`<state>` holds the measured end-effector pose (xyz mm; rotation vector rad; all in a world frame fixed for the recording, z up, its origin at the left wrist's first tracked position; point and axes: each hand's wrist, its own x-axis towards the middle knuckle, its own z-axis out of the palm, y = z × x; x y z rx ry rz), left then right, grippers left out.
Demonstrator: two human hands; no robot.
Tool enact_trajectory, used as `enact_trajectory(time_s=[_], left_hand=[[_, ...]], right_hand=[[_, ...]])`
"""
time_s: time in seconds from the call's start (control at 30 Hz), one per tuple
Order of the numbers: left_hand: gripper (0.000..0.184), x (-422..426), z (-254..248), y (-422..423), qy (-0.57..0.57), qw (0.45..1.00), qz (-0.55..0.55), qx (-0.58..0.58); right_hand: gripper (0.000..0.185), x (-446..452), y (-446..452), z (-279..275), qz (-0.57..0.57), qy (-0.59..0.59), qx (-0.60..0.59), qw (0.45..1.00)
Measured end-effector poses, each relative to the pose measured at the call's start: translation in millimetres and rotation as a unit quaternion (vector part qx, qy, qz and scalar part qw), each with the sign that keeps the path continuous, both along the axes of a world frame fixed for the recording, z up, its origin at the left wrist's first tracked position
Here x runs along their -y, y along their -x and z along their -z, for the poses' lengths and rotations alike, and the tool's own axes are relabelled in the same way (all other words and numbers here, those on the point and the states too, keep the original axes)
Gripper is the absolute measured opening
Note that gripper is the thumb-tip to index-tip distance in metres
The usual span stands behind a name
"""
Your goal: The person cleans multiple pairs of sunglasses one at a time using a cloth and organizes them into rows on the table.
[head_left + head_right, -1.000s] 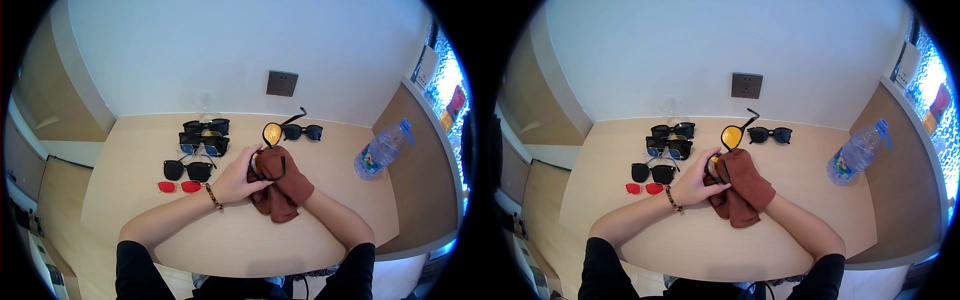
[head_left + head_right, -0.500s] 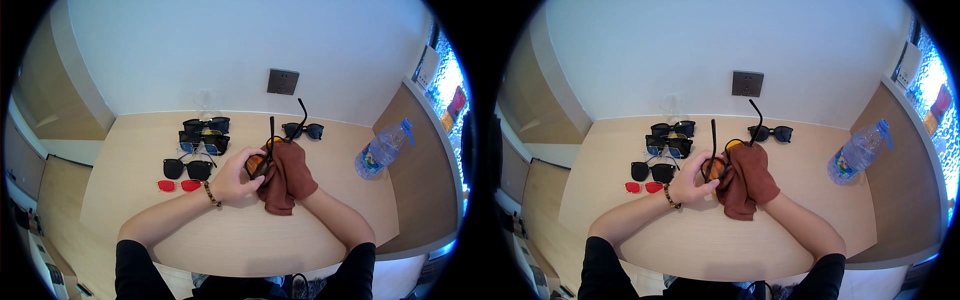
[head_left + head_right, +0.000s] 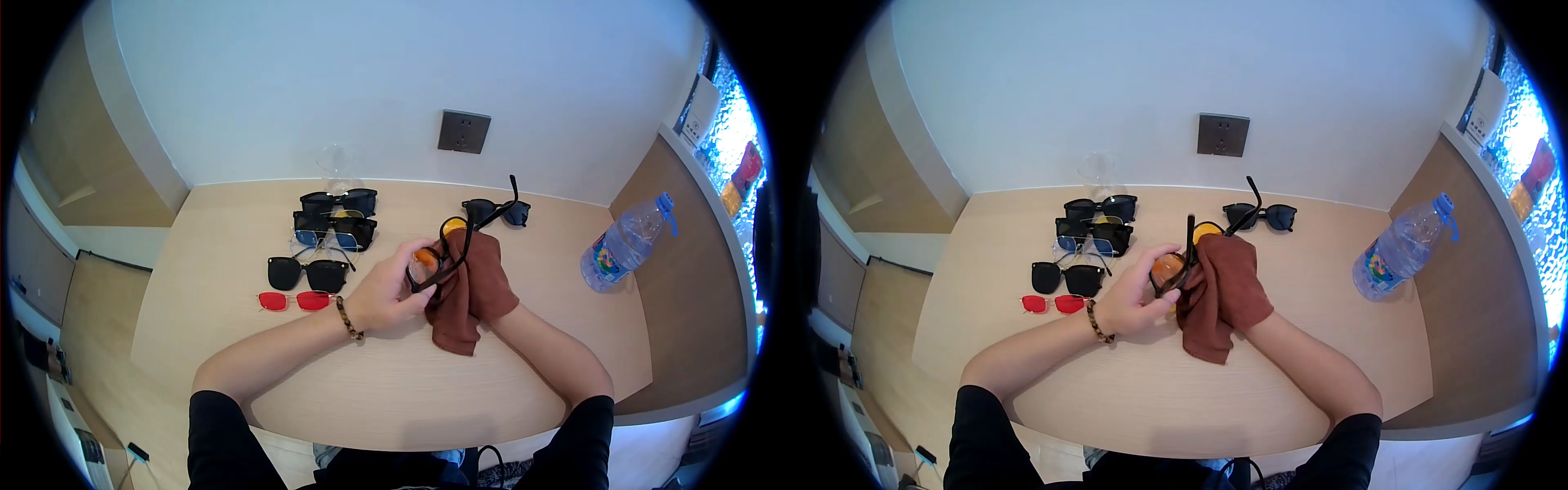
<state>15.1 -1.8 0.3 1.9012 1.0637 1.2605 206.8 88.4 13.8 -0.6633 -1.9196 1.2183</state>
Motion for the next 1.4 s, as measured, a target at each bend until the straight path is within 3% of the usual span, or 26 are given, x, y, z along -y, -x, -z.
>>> enact_trajectory(time_s=[0.07,0.13,0.2,0.23,0.33,0.4,0.43,0.5,0.53,0.6,0.67,0.73,0.77,0.8,0.83,0.87,0.9,0.93,1.0,1.03,1.1,1.23,1.3,1.33,1.4], left_hand=[[0.062,-3,3,-2,0.042,0.999,0.0,-0.024],[0.061,-7,7,-5,-0.025,0.999,-0.032,-0.027],[0.061,-7,7,-4,-0.009,0.999,-0.034,-0.036],[0.061,-7,5,-4,0.006,0.998,-0.036,-0.046],[0.056,-3,-2,-4,-0.018,0.995,-0.034,-0.087],[0.055,-3,-3,-3,-0.004,0.995,-0.031,-0.09],[0.053,-3,-3,-3,0.009,0.995,-0.03,-0.094],[0.052,-6,0,-3,0.011,0.997,-0.028,-0.076],[0.051,-6,1,-4,0.014,0.998,-0.025,-0.058],[0.051,-5,-1,-5,0.0,0.999,-0.022,-0.047],[0.051,-3,-3,-8,-0.016,0.999,-0.021,-0.036],[0.052,-2,-3,-11,0.017,0.997,-0.029,0.069],[0.052,-3,-2,-9,0.016,0.997,-0.03,0.069],[0.052,-4,0,-4,0.047,0.991,-0.052,0.11],[0.053,-5,1,-1,0.078,0.982,-0.075,0.152],[0.053,-6,1,1,0.078,0.982,-0.075,0.153],[0.054,-7,1,3,0.069,0.982,-0.086,0.154],[0.054,-8,1,4,0.061,0.981,-0.096,0.154],[0.055,-7,4,5,0.027,0.985,-0.1,0.14],[0.055,-5,4,4,0.02,0.979,-0.096,0.181],[0.054,-6,5,4,0.031,0.967,-0.092,0.237],[0.056,-9,1,5,0.088,0.967,-0.126,0.203],[0.06,-13,4,5,0.104,0.969,-0.108,0.198],[0.063,-14,4,6,0.12,0.97,-0.092,0.192],[0.067,-10,4,-1,0.117,0.98,-0.074,0.142]], right_hand=[[0.025,-6,-3,8,-0.011,-0.018,0.01,1.0],[0.024,-6,-4,10,-0.022,-0.035,0.021,0.999],[0.023,-2,-2,9,-0.104,0.258,-0.165,0.946],[0.023,1,-3,5,-0.104,0.259,-0.165,0.946],[0.025,2,-9,4,-0.113,0.203,-0.143,0.962],[0.027,-11,-12,25,-0.008,-0.099,-0.012,0.995],[0.027,-2,-8,9,-0.008,-0.099,-0.011,0.995],[0.029,17,2,-22,0.004,0.11,-0.006,0.994],[0.029,19,5,-21,0.005,0.111,-0.006,0.994],[0.029,21,7,-16,0.002,0.272,-0.19,0.943],[0.028,18,9,-9,0.028,0.276,-0.192,0.941],[0.026,18,10,-17,0.054,0.279,-0.193,0.939],[0.022,17,7,-26,0.094,0.018,0.059,0.994],[0.018,17,6,-32,0.121,-0.246,0.303,0.913],[0.018,11,11,-11,0.121,-0.246,0.303,0.913],[0.013,0,20,29,0.178,-0.183,0.076,0.964],[0.009,0,29,36,0.225,-0.108,-0.156,0.956],[0.009,-4,22,38,0.224,-0.108,-0.156,0.956],[0.014,-11,6,26,0.137,-0.304,0.129,0.934],[0.014,-7,8,11,0.137,-0.303,0.13,0.934],[0.013,6,16,-20,0.093,-0.35,0.334,0.87],[0.013,15,18,-26,0.025,-0.326,0.317,0.89],[0.02,7,18,1,-0.007,-0.194,0.124,0.973],[0.02,7,18,3,-0.007,-0.194,0.123,0.973],[0.016,7,18,3,0.025,-0.342,0.119,0.932]])
